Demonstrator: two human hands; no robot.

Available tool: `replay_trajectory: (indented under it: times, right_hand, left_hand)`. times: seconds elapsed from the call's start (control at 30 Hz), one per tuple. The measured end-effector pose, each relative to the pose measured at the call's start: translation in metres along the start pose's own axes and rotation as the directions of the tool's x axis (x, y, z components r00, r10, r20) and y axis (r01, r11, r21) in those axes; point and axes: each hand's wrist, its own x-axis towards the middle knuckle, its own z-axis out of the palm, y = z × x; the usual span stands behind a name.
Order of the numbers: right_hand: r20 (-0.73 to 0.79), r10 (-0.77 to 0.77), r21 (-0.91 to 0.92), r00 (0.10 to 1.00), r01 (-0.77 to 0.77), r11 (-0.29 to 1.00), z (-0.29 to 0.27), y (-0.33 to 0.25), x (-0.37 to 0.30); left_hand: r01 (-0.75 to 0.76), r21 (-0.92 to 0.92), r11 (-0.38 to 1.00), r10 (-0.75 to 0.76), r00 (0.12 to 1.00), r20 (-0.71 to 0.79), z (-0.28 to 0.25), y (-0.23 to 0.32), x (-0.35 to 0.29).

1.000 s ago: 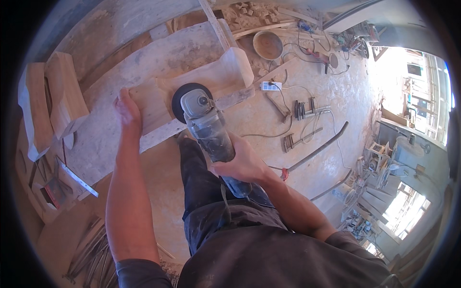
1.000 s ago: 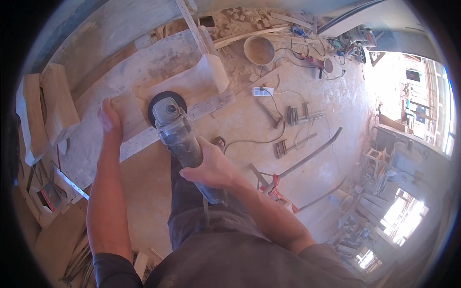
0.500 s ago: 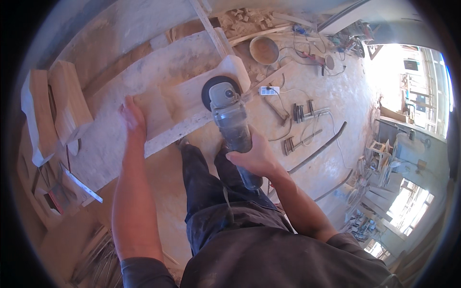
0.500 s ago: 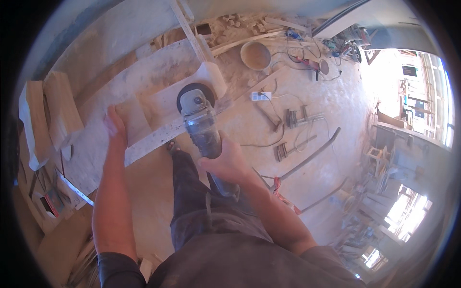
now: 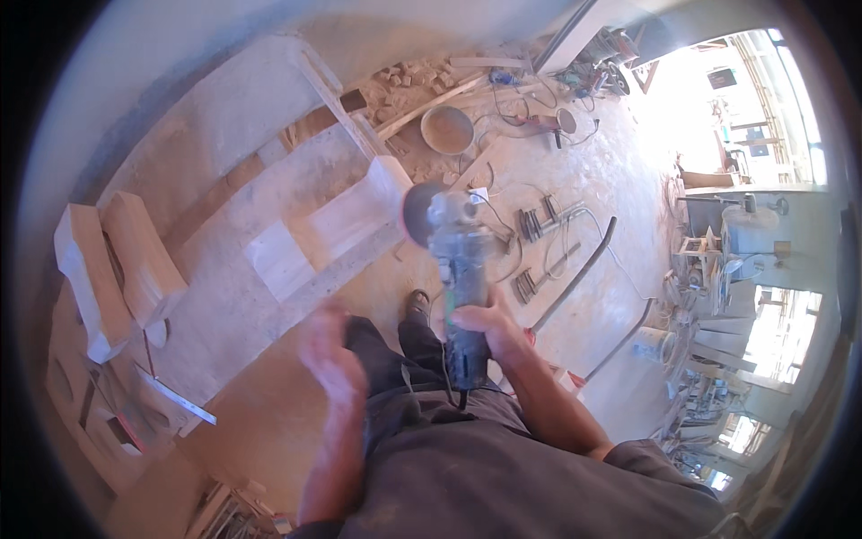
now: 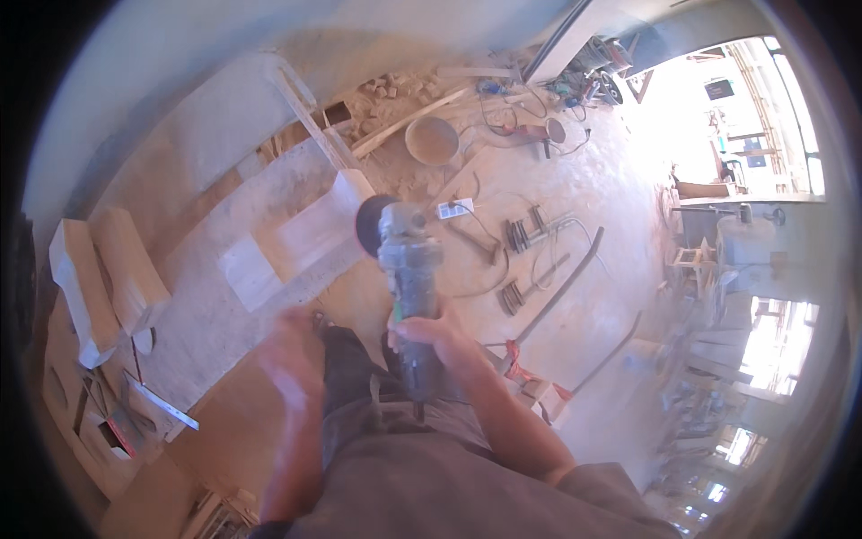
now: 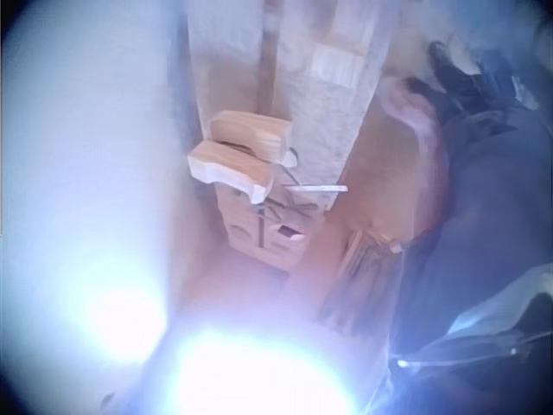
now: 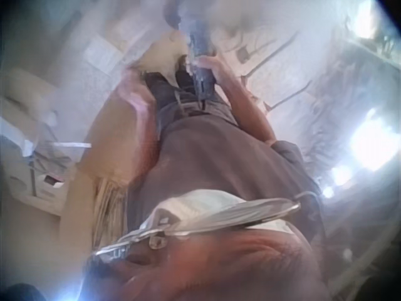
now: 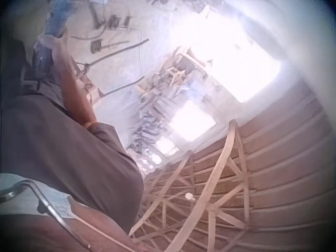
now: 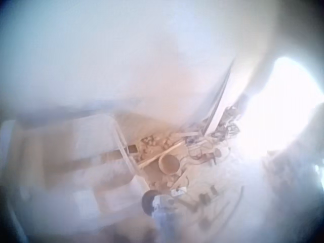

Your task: The person uses an angle grinder to sand a wooden piece on a workbench. They then measure and mark the wood with a ruler and pencil before resuming sanding.

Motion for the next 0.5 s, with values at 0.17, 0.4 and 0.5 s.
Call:
replay_trajectory:
  times: [0.17,0.4,0.5]
  right_hand:
    - [0.242,0.007,-0.012,0.970,-0.005,1.000,0.042,0.022,0.012]
    - [0.478,0.030,-0.017,0.878,-0.025,1.000,0.098,0.010,0.026]
    - [0.462,0.084,-0.054,0.883,-0.066,0.996,0.122,0.001,0.026]
  left_hand:
    - [0.665,-0.377,0.645,-0.335,0.689,0.642,0.010,0.056,-0.020]
    - [0.640,-0.544,0.542,-0.341,0.759,0.554,-0.018,0.091,0.010]
    - [0.613,-0.531,0.585,-0.299,0.772,0.561,-0.033,0.089,0.022]
